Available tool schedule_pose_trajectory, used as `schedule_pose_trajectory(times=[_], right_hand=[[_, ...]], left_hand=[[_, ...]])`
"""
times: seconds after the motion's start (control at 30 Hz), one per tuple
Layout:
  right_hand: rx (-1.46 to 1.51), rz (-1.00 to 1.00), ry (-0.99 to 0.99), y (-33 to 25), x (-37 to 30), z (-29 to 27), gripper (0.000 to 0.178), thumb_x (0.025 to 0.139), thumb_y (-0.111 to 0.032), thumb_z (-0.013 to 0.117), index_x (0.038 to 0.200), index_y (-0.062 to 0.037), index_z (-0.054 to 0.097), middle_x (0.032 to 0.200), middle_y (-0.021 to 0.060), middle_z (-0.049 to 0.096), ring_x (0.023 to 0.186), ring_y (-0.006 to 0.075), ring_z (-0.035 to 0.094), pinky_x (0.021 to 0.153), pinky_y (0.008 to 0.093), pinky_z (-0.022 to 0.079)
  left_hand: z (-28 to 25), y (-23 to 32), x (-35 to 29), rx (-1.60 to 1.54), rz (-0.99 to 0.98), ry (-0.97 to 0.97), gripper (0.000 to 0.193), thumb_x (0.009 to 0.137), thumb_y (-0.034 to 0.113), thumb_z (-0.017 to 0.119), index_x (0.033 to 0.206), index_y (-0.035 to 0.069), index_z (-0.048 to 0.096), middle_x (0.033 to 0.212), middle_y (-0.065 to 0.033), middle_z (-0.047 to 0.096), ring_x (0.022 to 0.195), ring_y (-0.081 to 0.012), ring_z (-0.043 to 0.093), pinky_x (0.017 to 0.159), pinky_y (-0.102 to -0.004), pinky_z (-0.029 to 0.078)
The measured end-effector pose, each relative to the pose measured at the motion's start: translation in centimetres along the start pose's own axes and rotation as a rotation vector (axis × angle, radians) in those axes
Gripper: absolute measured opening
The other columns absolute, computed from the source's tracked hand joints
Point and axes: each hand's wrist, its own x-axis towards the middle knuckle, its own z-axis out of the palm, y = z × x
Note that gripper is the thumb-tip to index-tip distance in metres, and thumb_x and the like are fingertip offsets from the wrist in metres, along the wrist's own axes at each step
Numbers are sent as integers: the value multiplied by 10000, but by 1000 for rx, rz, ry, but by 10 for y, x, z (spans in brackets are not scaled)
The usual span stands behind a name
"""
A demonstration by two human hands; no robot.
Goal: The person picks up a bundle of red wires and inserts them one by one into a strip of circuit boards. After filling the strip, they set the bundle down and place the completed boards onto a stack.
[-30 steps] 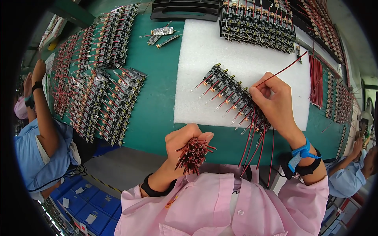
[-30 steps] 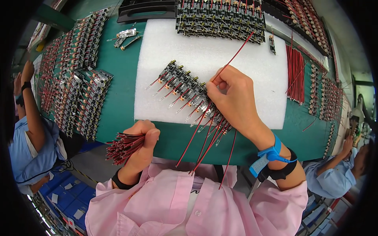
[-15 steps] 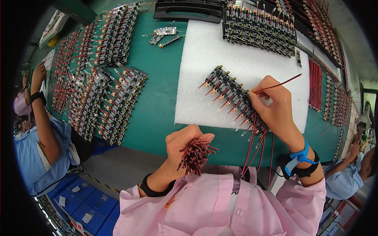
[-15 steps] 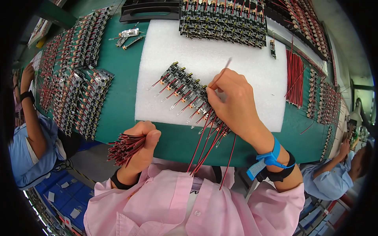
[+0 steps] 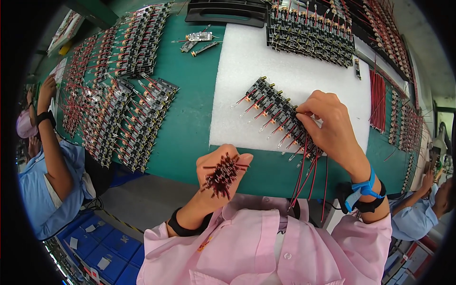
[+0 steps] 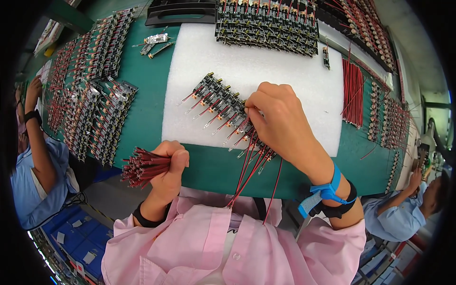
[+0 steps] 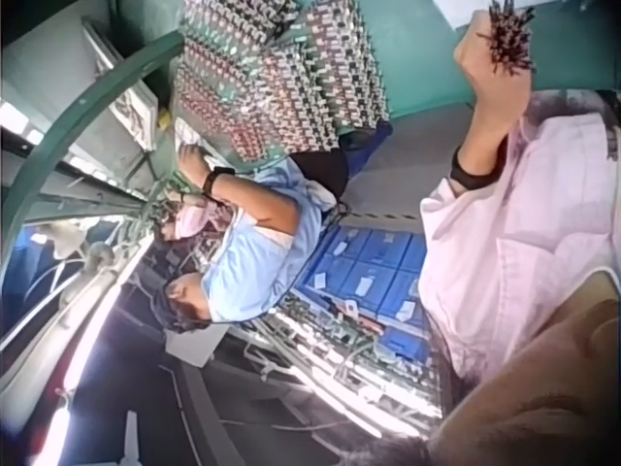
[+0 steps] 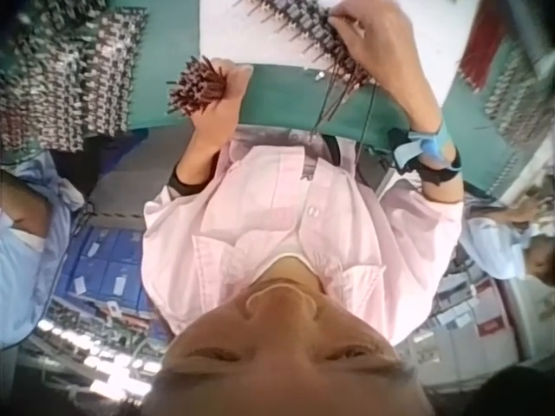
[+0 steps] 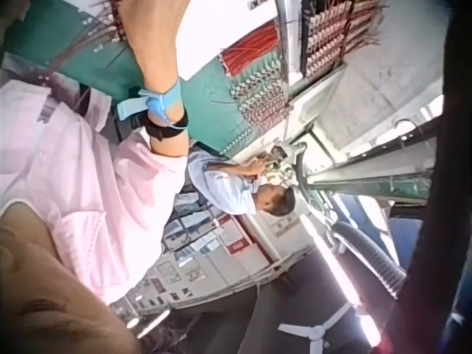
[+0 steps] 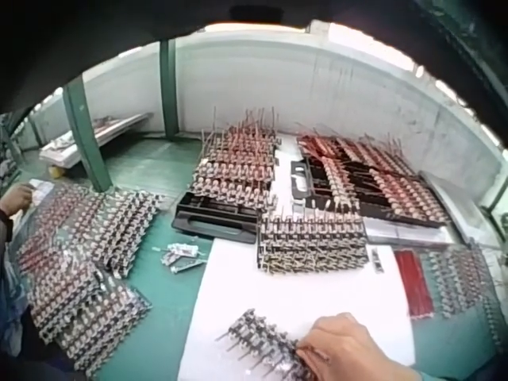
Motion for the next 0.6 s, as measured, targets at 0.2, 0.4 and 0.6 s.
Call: schedule_pose_trajectory(times=[0.2,0.4,0.6], right_hand=[[-25,2,-9,-5,-3,-2,123,624,48,561,733,-6,541,659,77,488,615,227,454,581,302,368],[-377,-118,-116,-21,-4,-5,129,656,30,524,774,-18,539,727,91,496,688,252,449,603,308,368],[-171,-98,-80,-17,5,-20,63,661,-10,537,723,-4,539,648,101,496,592,238,464,542,305,378]], left_hand=[[-3,11,7,-386,-203,88,146,829,162,434,730,58,409,501,10,348,436,-73,310,423,-211,291],[-9,20,33,-854,-366,0,192,862,219,356,755,72,415,556,1,351,456,-81,310,429,-215,302],[2,12,49,-1149,-452,-66,244,856,232,379,886,9,473,790,-52,518,691,-148,525,632,-312,462]])
